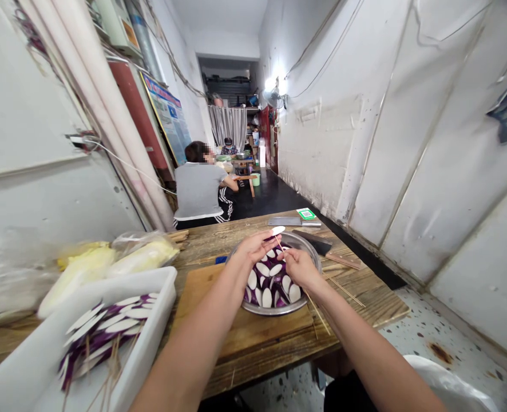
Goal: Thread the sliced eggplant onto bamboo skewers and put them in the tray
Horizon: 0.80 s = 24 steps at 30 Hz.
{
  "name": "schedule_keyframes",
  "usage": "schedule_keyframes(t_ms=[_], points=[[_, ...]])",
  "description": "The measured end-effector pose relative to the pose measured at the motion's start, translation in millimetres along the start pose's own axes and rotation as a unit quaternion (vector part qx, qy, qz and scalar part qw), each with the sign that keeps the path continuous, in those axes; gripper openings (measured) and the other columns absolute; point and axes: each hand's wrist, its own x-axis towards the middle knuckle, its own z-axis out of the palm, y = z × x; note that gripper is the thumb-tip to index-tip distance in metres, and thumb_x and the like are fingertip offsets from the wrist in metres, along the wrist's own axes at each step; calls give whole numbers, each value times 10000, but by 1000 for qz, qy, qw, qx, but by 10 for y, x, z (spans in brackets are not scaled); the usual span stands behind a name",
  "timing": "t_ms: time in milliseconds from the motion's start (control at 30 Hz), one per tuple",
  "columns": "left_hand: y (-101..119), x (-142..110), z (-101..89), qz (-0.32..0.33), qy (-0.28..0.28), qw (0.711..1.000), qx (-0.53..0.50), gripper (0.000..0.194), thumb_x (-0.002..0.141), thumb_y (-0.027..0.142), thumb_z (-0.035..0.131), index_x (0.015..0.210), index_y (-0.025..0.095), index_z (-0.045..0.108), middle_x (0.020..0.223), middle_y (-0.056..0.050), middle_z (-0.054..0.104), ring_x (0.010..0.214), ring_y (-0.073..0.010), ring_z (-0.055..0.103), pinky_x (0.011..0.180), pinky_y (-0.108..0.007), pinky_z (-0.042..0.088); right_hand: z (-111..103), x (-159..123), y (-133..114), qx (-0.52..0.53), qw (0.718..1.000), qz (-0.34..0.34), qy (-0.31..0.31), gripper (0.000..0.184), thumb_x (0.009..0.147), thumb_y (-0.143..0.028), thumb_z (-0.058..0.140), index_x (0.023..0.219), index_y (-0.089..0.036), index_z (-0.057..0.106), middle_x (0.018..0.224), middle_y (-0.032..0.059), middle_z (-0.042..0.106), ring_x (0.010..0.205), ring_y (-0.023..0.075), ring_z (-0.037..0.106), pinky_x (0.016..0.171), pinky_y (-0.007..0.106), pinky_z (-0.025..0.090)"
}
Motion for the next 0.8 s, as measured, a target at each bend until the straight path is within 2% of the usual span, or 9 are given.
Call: schedule_keyframes(t_ms=[333,533,667,800], points=[[-15,-31,43,-20,-24,999,23,86,761,-8,525,730,61,567,767,-142,649,797,-212,654,779,-323,527,14,28,67,8,1000,-4,16,232,786,-272,360,668,-166,529,346,-75,355,325,77,339,384,192,273],[-92,-120,144,-36,-64,994,77,105,748,-4,547,809,63,599,821,-143,660,794,-212,654,762,-322,527,1,51,63,30,998,6,54,234,788,-310,368,657,-175,507,342,-72,367,313,80,340,377,199,276],[-64,-93,119,-20,-27,999,31,100,771,20,535,836,73,590,841,-142,658,811,-203,651,774,-322,524,-6,23,-30,75,996,38,36,258,771,-362,408,655,-164,527,339,-67,382,292,71,308,347,197,240],[-16,-29,44,4,24,1000,-6,75,771,33,546,830,69,575,825,-143,651,793,-194,651,781,-323,522,-3,1,-54,76,996,38,9,217,733,-325,440,656,-155,551,337,-76,361,295,63,286,340,188,209]])
